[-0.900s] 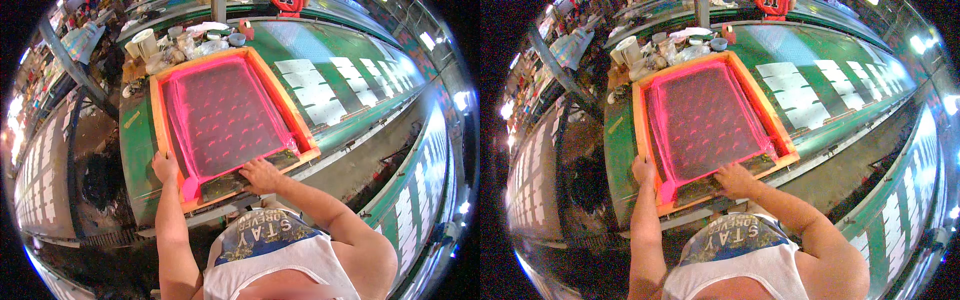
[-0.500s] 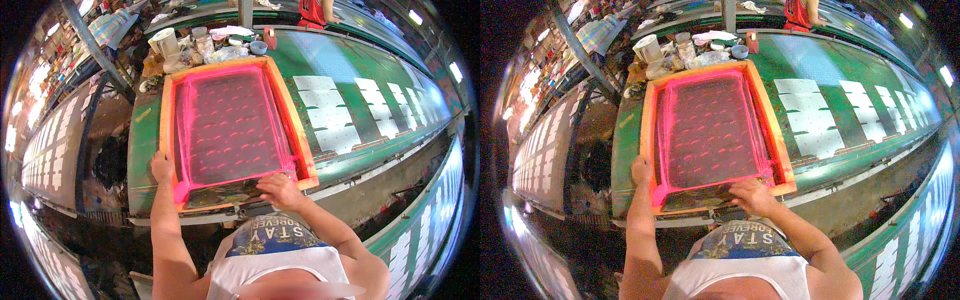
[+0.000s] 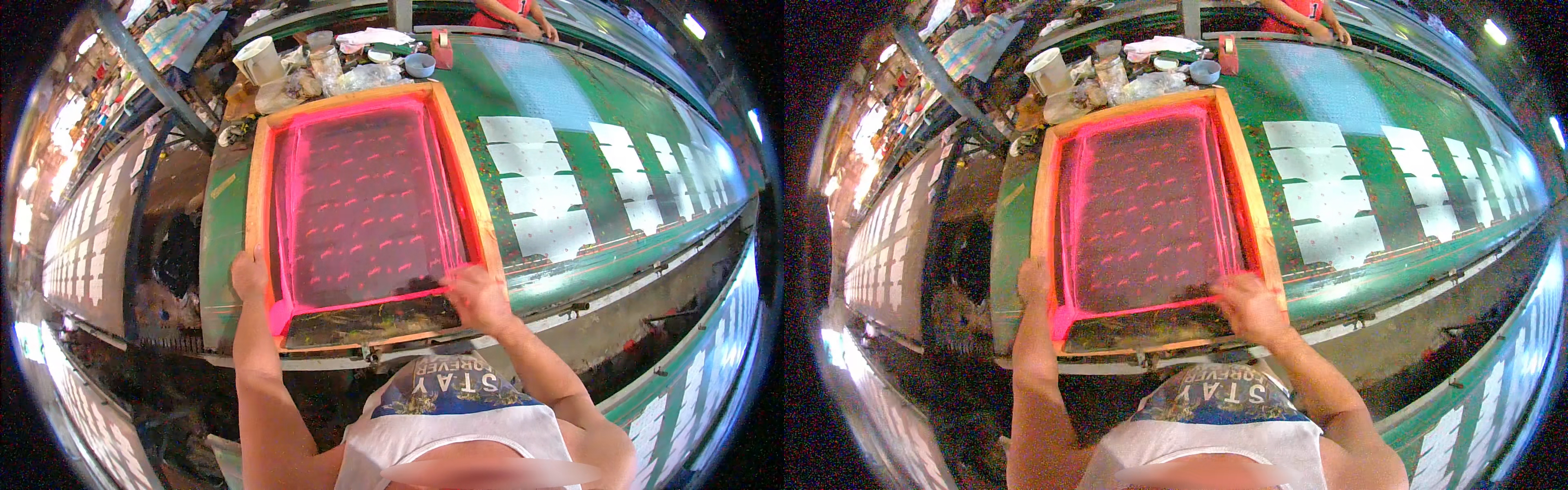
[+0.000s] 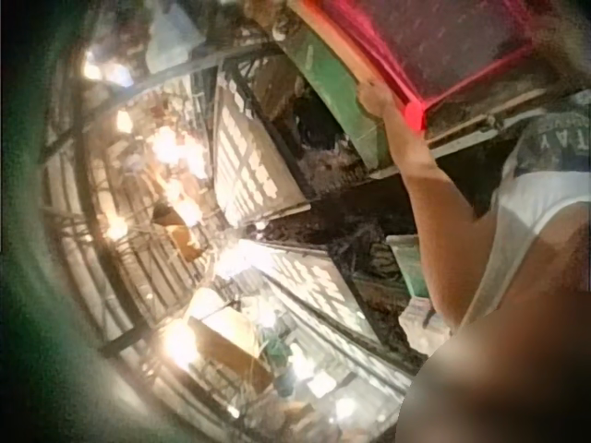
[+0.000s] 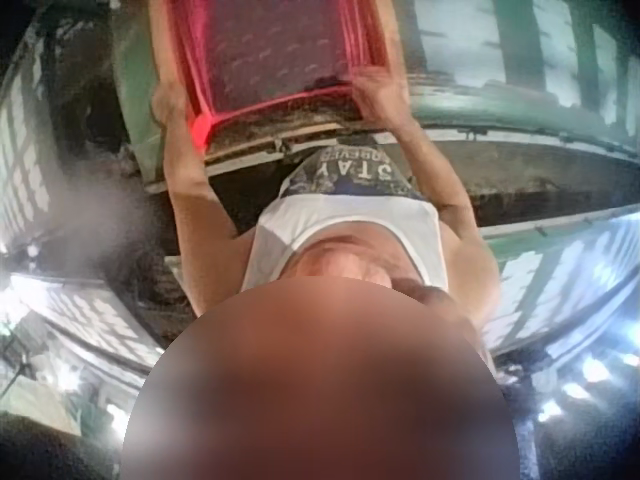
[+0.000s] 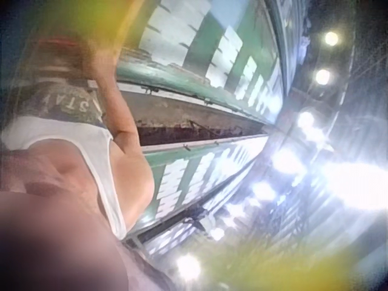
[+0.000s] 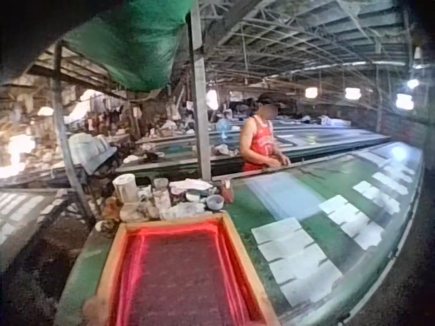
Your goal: The person repeatedly pulls a squeegee across a screen-printing frame to transfer pink ink onto white fabric pieces laid out on a green conveyor. They then walk to a workbench, set down the pink frame, pick up a yellow frame, and return to the conveyor to continue printing.
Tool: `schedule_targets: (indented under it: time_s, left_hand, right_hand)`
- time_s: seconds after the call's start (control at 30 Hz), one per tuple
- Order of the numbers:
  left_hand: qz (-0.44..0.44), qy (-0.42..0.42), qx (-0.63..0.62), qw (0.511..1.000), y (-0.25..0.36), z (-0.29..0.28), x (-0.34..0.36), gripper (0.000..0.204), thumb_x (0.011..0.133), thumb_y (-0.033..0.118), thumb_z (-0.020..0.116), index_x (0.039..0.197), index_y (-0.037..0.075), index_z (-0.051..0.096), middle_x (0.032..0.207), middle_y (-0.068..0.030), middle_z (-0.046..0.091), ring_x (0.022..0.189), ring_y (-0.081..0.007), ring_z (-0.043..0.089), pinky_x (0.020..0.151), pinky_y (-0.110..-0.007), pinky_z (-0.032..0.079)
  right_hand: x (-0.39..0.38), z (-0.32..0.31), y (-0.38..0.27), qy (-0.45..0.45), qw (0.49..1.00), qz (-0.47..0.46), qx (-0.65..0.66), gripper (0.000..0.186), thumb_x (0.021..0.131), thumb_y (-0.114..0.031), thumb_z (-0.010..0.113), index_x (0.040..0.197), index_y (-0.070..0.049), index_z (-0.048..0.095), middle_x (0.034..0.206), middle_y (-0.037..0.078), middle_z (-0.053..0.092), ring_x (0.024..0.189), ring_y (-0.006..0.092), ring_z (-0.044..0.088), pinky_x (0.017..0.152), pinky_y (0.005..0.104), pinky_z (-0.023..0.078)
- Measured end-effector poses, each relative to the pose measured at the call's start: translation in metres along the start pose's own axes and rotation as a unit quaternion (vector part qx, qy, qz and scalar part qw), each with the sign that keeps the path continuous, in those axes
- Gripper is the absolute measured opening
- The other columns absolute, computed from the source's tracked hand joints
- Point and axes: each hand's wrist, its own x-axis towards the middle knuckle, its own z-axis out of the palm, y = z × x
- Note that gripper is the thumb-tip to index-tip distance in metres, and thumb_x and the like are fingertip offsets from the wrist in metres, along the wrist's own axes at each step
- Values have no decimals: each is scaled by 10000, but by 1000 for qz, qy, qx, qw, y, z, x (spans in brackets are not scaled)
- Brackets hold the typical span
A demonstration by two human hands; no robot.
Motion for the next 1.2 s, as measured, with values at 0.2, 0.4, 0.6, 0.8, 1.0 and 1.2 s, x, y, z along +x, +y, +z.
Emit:
schedule_targets:
  time_s: [0.2, 0.4, 0.6, 0.8, 1.0, 1.2]
  left_hand:
    - [-10, -14, -99, 995, -6, -8, -5, 562, 1078, 522, 665, 1196, -18, 765, 1210, -271, 744, 1148, -460, 724, 987, -576, 569]
    - [-32, -62, -207, 976, -16, 5, 22, 462, 1000, 461, 785, 1174, 32, 799, 1181, -253, 754, 1141, -447, 724, 1000, -557, 567]
    - [-21, -39, -182, 982, 27, -2, 64, 576, 1047, 524, 701, 1216, -23, 755, 1288, -274, 719, 1199, -476, 700, 1035, -584, 565]
    - [-16, -16, -135, 991, 40, -10, 60, 584, 1079, 510, 657, 1196, -57, 736, 1302, -265, 707, 1225, -465, 683, 1048, -573, 576]
    - [-13, -32, -76, 996, 42, -4, 63, 554, 1093, 496, 638, 1170, -46, 726, 1258, -246, 708, 1199, -443, 691, 1019, -557, 590]
    - [-27, -9, -29, 999, 44, 1, 60, 553, 1097, 509, 632, 1144, -37, 709, 1221, -227, 711, 1166, -433, 698, 973, -557, 601]
  right_hand:
    - [27, 41, -76, -190, 953, -237, -5, 572, 888, -318, 858, 1402, -103, 728, 1357, 167, 727, 1253, 384, 710, 1094, 524, 573]
    - [57, 71, -105, -256, 948, -126, -140, 617, 856, -276, 846, 1432, -103, 709, 1329, 118, 749, 1228, 336, 724, 1090, 496, 571]
    - [99, 88, -119, -398, 899, -56, -173, 527, 896, -240, 779, 1410, -136, 731, 1258, 120, 777, 1182, 342, 762, 1015, 517, 609]
    - [199, 75, -63, -452, 876, -23, -169, 432, 938, -210, 673, 1357, -225, 777, 1229, 137, 804, 1130, 391, 772, 938, 588, 620]
    - [370, 83, 7, -304, 923, -28, -233, 387, 926, -200, 686, 1293, -237, 806, 1113, 183, 829, 1052, 440, 800, 925, 612, 639]
    - [527, 110, 90, -160, 936, -75, -306, 409, 915, -139, 646, 1295, -149, 798, 1191, 213, 816, 1133, 449, 777, 988, 597, 621]
